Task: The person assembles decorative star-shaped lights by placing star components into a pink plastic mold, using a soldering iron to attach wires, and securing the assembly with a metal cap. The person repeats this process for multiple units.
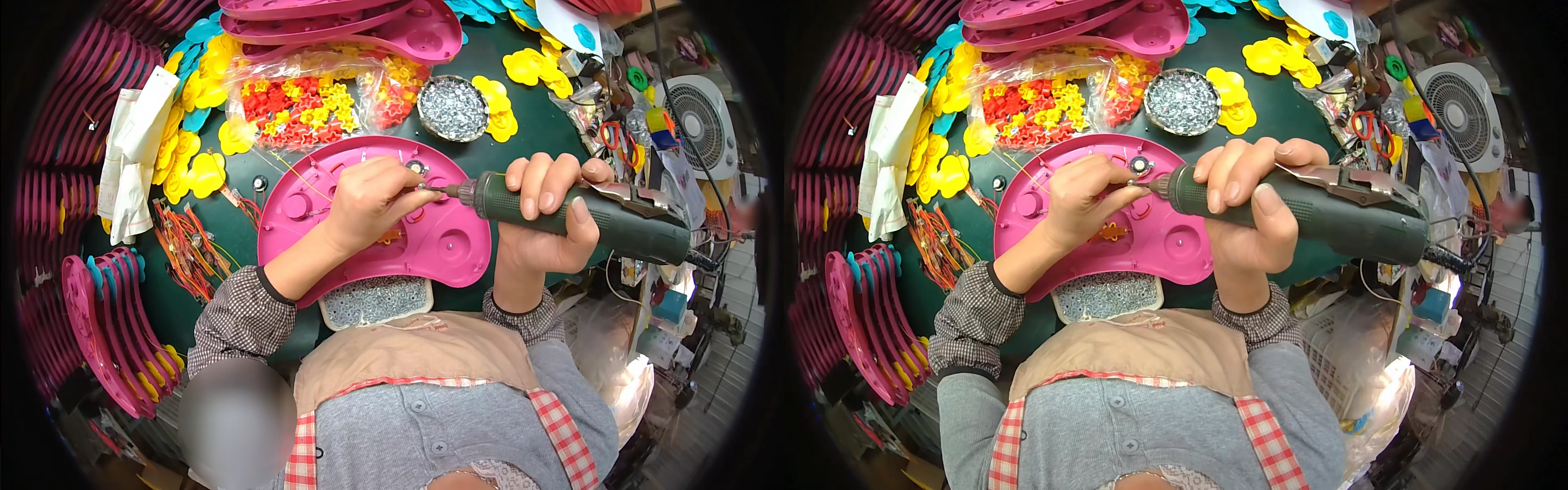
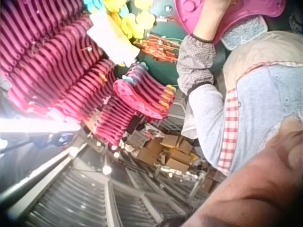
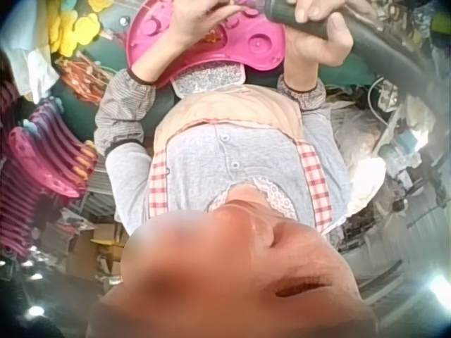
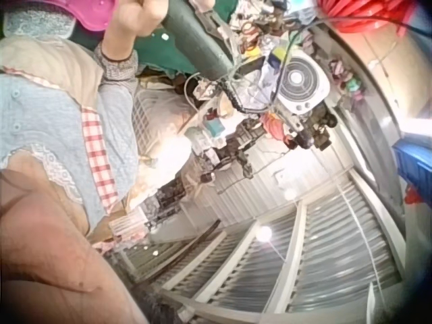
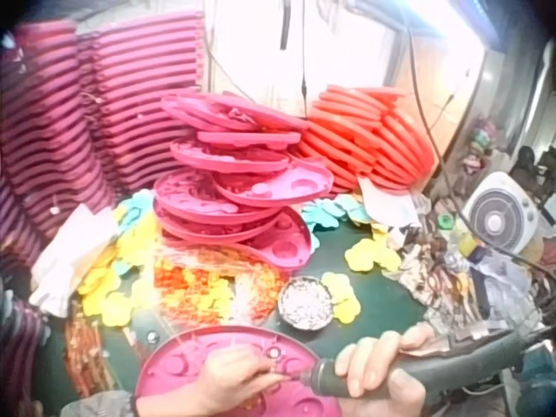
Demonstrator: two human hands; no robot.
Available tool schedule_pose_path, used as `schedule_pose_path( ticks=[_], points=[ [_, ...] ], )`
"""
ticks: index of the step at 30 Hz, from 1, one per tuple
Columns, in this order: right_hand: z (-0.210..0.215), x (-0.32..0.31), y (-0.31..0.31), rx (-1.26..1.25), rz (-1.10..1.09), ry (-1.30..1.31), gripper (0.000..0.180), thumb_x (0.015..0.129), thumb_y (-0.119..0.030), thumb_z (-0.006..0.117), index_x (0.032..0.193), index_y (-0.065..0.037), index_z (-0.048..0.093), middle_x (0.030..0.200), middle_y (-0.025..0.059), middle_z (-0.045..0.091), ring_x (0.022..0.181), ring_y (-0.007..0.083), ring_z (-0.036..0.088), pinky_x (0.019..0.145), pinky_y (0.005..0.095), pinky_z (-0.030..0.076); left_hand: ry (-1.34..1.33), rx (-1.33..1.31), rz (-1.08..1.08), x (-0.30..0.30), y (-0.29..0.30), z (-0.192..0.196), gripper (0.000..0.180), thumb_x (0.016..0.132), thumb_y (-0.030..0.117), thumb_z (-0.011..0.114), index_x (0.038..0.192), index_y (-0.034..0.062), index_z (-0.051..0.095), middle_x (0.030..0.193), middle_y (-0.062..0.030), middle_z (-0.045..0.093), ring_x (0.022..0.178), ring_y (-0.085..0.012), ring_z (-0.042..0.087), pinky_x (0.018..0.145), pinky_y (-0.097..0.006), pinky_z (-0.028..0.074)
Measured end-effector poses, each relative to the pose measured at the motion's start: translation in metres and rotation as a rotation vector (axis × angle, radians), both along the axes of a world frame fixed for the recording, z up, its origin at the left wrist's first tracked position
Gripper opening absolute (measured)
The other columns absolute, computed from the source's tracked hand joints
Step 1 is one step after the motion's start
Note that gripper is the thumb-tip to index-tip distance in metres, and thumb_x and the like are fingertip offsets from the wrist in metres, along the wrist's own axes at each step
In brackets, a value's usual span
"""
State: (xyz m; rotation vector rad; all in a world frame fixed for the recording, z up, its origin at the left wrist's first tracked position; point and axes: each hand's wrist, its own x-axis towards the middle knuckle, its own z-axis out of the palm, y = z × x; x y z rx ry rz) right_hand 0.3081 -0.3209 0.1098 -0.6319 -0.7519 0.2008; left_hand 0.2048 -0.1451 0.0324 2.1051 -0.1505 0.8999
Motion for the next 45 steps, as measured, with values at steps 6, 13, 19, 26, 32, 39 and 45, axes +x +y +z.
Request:
schedule_pose_path(
  ticks=[6, 13, 19, 26, 32, 39, 45],
  points=[
    [0.0, -0.004, 0.003, 0.031, 0.036, 0.045, 0.043, 0.094, -0.013, 0.054, 0.137, -0.01, 0.051, 0.08, 0.0075, 0.057, 0.064, 0.0196, 0.055, 0.077, 0.043, 0.052, -0.054, 0.118, -0.001, -0.007, 0.004, -0.002, 0.034, 0.069, 0.018, 0.094, 0.086, 0.0051, 0.068, 0.076, -0.0074, 0.064, 0.065, -0.025, 0.062, 0.056, -0.038, 0.047],
    [-0.022, -0.005, 0.028, -0.157, -0.151, -0.143, 0.042, 0.088, 0.004, 0.053, 0.128, -0.003, 0.043, 0.075, 0.0118, 0.057, 0.063, 0.0217, 0.057, 0.071, 0.0457, 0.057, 0.264, 0.226, 0.015, -0.005, 0.022, -0.007, 0.05, 0.07, 0.036, 0.093, 0.1, 0.0046, 0.068, 0.111, -0.0109, 0.063, 0.104, -0.0329, 0.062, 0.09, -0.043, 0.053],
    [-0.035, 0.0, 0.049, -0.189, -0.144, -0.12, 0.04, 0.089, 0.005, 0.057, 0.127, -0.001, 0.045, 0.076, 0.0112, 0.058, 0.064, 0.0215, 0.06, 0.072, 0.044, 0.058, 0.456, 0.268, 0.06, -0.008, 0.027, -0.017, 0.047, 0.072, 0.038, 0.091, 0.101, 0.006, 0.071, 0.111, -0.0104, 0.06, 0.109, -0.0316, 0.058, 0.094, -0.045, 0.051],
    [-0.049, 0.004, 0.056, -0.249, -0.156, -0.122, 0.039, 0.09, 0.004, 0.056, 0.127, -0.001, 0.045, 0.076, 0.0111, 0.058, 0.064, 0.0213, 0.06, 0.073, 0.0438, 0.059, 0.403, 0.21, 0.055, -0.007, 0.026, -0.021, 0.044, 0.074, 0.031, 0.091, 0.098, 0.0038, 0.066, 0.108, -0.0112, 0.058, 0.106, -0.0325, 0.057, 0.092, -0.044, 0.05],
    [-0.048, 0.012, 0.063, -0.307, -0.071, -0.152, 0.031, 0.091, 0.003, 0.058, 0.12, -0.002, 0.049, 0.079, 0.0104, 0.06, 0.066, 0.0195, 0.06, 0.071, 0.0407, 0.058, 0.376, 0.174, 0.039, -0.004, 0.029, -0.026, 0.042, 0.073, 0.029, 0.09, 0.097, 0.0042, 0.066, 0.106, -0.0114, 0.056, 0.101, -0.0331, 0.056, 0.089, -0.044, 0.049],
    [-0.046, 0.015, 0.076, -0.344, 0.071, -0.167, 0.038, 0.086, 0.011, 0.065, 0.12, -0.002, 0.056, 0.085, 0.0102, 0.066, 0.069, 0.0179, 0.065, 0.066, 0.0344, 0.057, 0.435, 0.203, 0.036, -0.011, 0.035, -0.018, 0.042, 0.075, 0.026, 0.088, 0.105, 0.0045, 0.067, 0.108, -0.0129, 0.061, 0.106, -0.0343, 0.06, 0.091, -0.045, 0.051],
    [-0.03, 0.059, -0.018, -0.176, -0.211, -0.11, 0.036, 0.093, -0.001, 0.056, 0.129, -0.003, 0.056, 0.081, 0.0097, 0.061, 0.073, 0.0213, 0.061, 0.079, 0.0429, 0.057, 0.418, 0.197, 0.357, -0.079, 0.104, 0.022, 0.023, 0.087, 0.005, 0.073, 0.109, 0.0015, 0.07, 0.107, -0.0161, 0.07, 0.108, -0.0375, 0.067, 0.096, -0.045, 0.053]
  ],
)
